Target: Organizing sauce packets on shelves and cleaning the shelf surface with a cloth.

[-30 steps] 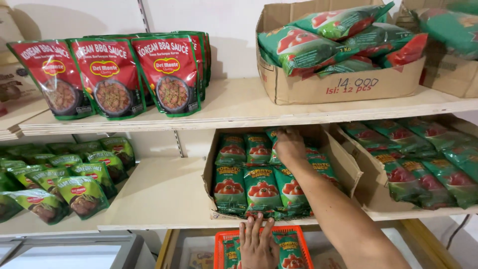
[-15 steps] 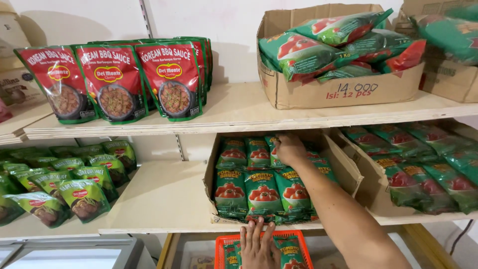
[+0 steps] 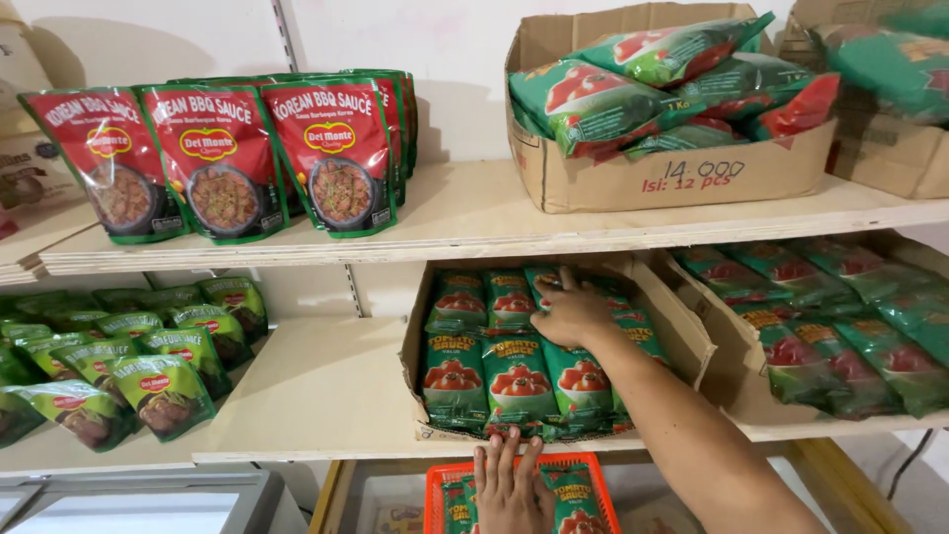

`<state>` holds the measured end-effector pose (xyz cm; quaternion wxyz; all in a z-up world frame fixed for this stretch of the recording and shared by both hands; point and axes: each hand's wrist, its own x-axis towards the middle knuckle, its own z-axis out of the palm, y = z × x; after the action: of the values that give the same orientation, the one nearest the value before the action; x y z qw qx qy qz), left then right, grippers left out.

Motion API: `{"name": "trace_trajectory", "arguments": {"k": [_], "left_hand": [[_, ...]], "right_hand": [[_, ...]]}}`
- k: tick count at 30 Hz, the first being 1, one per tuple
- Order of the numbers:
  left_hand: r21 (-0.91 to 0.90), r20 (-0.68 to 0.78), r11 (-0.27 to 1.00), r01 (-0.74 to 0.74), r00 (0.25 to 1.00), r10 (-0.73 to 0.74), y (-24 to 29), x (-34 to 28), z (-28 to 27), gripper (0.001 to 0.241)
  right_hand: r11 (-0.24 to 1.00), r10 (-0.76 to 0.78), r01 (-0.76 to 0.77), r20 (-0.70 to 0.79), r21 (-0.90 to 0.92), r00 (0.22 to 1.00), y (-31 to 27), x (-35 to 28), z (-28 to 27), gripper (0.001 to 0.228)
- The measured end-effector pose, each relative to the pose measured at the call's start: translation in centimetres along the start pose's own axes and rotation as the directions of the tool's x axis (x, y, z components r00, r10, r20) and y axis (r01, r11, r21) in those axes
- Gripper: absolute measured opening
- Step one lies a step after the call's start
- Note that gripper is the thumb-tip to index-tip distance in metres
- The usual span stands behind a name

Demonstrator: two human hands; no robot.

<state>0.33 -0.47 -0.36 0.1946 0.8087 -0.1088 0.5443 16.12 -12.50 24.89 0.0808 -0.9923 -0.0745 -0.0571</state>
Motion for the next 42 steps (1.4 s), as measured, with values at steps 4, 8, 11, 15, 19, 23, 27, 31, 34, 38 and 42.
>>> {"name": "trace_trajectory", "arguments": {"k": [4, 8, 11, 15, 19, 23, 27, 31, 34, 38, 42], "left_hand": [[-0.011, 0.095, 1.000, -0.004, 0.995, 0.005, -0.5, -0.3, -0.1, 0.068], [-0.051, 0.037, 0.998, -0.022, 0.999, 0.024, -0.3, 0.4, -0.6, 0.065], [-0.036, 0.028, 0.999, -0.041, 0.999, 0.042, -0.3, 0.5, -0.8, 0.064], [-0.004, 0.022, 0.998, -0.060, 0.998, 0.060, -0.2, 0.9, -1.4, 0.063], [-0.001, 0.082, 0.997, -0.072, 0.994, 0.071, -0.5, 1.2, -2.3, 0.068], [-0.018, 0.140, 0.994, -0.109, 0.984, 0.111, -0.7, 1.4, -3.3, 0.068], [-0.083, 0.176, 0.989, -0.126, 0.974, 0.139, -0.6, 0.8, -4.1, 0.070], [-0.109, 0.245, 0.990, -0.090, 0.963, 0.114, -1.0, -1.8, -4.5, 0.062], [-0.147, 0.438, 0.989, 0.013, 0.898, 0.053, -1.8, -4.6, -4.8, 0.061], [-0.159, 0.509, 0.985, 0.071, 0.861, 0.021, -3.2, -9.8, -4.4, 0.056], [-0.106, 0.628, 0.987, 0.118, 0.778, -0.025, -4.9, -15.6, -3.7, 0.050]], "right_hand": [[0.999, 0.028, -0.028, -0.001, -0.041, 1.000, -0.7, -1.0, -1.4, 0.077], [0.997, 0.032, -0.025, 0.106, -0.067, 0.994, -0.6, -1.0, -0.4, 0.073], [0.998, -0.010, 0.011, 0.009, -0.069, 1.000, -0.1, -0.5, 0.7, 0.076], [0.990, -0.138, 0.141, -0.353, -0.015, 0.926, 0.8, 0.0, 3.1, 0.076], [0.969, -0.215, 0.246, -0.472, 0.004, 0.855, -0.5, -4.6, 3.2, 0.067], [0.892, -0.343, 0.451, -0.700, -0.034, 0.627, -1.0, -9.3, 4.2, 0.046], [0.803, -0.388, 0.596, -0.759, 0.001, 0.524, -2.0, -14.1, 3.7, 0.037], [0.798, -0.394, 0.603, -0.748, 0.010, 0.534, -1.3, -16.4, 7.1, 0.035], [0.764, -0.444, 0.645, -0.745, -0.024, 0.498, -0.5, -18.6, 10.2, 0.043], [0.646, -0.521, 0.762, -0.746, -0.028, 0.414, 0.4, -22.3, 15.1, 0.035], [0.666, -0.468, 0.724, -0.654, 0.180, 0.594, -0.4, -24.3, 20.1, 0.021]]}}
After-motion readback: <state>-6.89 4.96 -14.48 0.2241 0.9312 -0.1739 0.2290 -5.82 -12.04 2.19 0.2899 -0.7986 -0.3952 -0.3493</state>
